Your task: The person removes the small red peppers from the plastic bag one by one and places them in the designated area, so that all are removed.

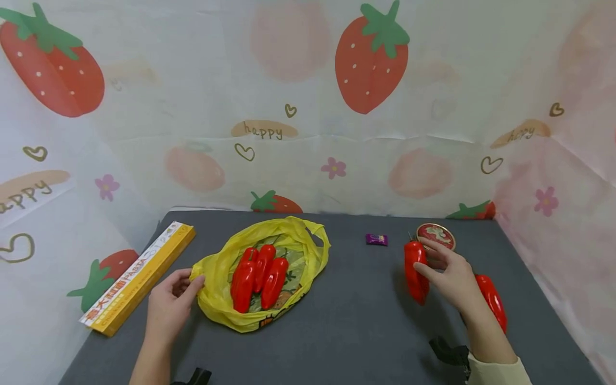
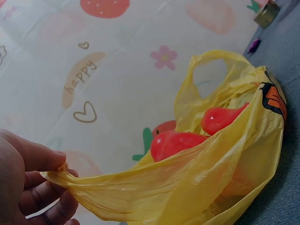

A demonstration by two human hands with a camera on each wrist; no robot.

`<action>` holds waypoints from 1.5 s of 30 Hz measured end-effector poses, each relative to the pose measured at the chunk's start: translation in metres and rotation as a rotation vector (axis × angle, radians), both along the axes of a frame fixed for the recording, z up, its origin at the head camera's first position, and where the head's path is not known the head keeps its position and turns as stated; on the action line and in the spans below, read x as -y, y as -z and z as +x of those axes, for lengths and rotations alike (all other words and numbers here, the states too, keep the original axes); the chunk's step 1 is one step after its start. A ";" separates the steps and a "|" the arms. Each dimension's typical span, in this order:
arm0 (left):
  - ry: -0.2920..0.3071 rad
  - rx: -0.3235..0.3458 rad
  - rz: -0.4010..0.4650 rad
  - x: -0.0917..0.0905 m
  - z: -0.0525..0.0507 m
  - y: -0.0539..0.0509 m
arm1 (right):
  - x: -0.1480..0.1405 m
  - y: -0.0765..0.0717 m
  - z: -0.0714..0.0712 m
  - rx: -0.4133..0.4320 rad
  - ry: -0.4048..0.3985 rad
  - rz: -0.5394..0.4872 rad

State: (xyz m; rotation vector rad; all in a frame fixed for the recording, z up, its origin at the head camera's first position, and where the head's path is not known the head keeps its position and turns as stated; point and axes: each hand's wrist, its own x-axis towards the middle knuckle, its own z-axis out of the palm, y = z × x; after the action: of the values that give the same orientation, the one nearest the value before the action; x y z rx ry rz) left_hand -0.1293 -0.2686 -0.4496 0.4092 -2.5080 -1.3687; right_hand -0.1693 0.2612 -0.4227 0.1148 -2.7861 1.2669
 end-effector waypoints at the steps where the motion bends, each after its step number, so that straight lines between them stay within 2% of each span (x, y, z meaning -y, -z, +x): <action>1: -0.001 -0.001 -0.001 0.000 0.000 0.000 | -0.004 0.002 0.002 0.002 0.005 0.005; 10: -0.007 -0.014 -0.016 -0.001 0.001 0.000 | -0.033 0.017 0.017 0.035 0.059 0.069; 19: 0.001 -0.005 -0.014 -0.001 0.001 -0.001 | -0.053 0.029 0.025 0.085 0.083 0.151; 25: -0.017 0.002 -0.014 -0.001 0.000 0.000 | -0.056 0.036 0.028 0.079 0.073 0.202; 31: -0.005 0.006 -0.005 0.000 -0.001 0.001 | -0.053 0.042 0.028 0.070 0.080 0.237; 39: -0.005 0.010 -0.004 0.000 0.000 0.001 | -0.047 0.044 0.029 0.001 0.059 0.299; 45: -0.003 0.016 -0.019 0.000 -0.001 0.000 | -0.048 0.044 0.031 0.011 0.082 0.346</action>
State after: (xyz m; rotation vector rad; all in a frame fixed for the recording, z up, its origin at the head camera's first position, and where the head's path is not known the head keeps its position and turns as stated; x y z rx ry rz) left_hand -0.1299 -0.2685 -0.4499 0.4217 -2.5297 -1.3445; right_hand -0.1385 0.3089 -0.4670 0.0130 -2.9563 0.7612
